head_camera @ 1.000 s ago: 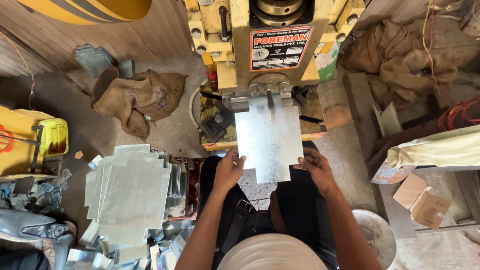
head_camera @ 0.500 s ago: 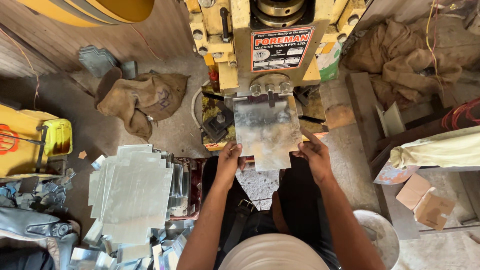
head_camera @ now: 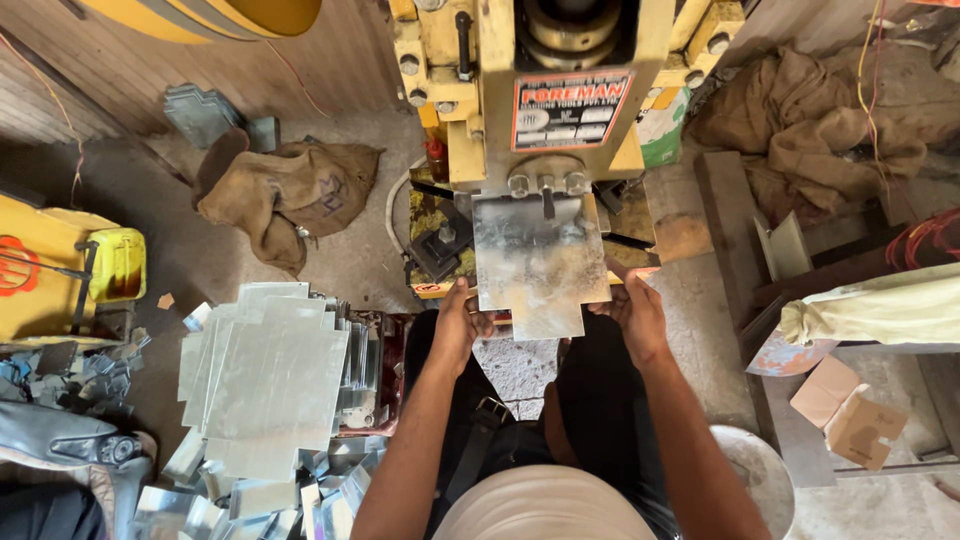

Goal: The person sits in a workshop and repeatedly places rectangular metal sheets into a yellow hydraulic press machine. They align each sheet under the press, activate the machine to flatten or emboss the metal, and then remove the processed sheet to place it on a growing stack to the left.

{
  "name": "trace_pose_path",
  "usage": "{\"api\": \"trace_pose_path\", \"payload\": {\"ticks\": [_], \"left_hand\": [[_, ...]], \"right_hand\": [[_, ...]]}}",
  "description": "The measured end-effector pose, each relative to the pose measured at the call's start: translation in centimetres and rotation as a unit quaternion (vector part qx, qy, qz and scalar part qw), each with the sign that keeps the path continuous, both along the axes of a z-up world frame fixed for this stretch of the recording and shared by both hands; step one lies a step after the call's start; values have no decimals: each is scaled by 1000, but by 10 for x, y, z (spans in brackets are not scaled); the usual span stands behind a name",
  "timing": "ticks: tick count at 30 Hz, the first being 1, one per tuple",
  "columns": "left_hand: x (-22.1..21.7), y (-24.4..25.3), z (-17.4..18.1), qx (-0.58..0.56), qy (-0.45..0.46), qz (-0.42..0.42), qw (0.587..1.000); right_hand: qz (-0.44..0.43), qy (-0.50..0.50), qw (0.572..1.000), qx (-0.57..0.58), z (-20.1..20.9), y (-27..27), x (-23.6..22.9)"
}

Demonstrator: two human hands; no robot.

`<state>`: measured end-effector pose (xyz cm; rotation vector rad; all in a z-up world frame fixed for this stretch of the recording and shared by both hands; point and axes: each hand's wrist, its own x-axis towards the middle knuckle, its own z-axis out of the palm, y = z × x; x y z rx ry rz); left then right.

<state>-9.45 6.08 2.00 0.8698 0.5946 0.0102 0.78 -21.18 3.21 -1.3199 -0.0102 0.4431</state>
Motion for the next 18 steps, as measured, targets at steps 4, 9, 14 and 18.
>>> {"api": "trace_pose_path", "payload": {"ticks": [4, 9, 14, 18], "left_hand": [[-6, 5, 0, 58, 33, -27, 997], [-14, 6, 5, 114, -51, -92, 988], [-2, -9, 3, 55, -92, -89, 990], [-5, -26, -4, 30, -142, -152, 978]], "right_hand": [[-9, -12, 998, 60, -2, -2, 1], [-46, 88, 995, 8, -2, 5, 48], [-3, 22, 998, 56, -22, 23, 84], [-199, 0, 972, 121, 5, 27, 23]]}}
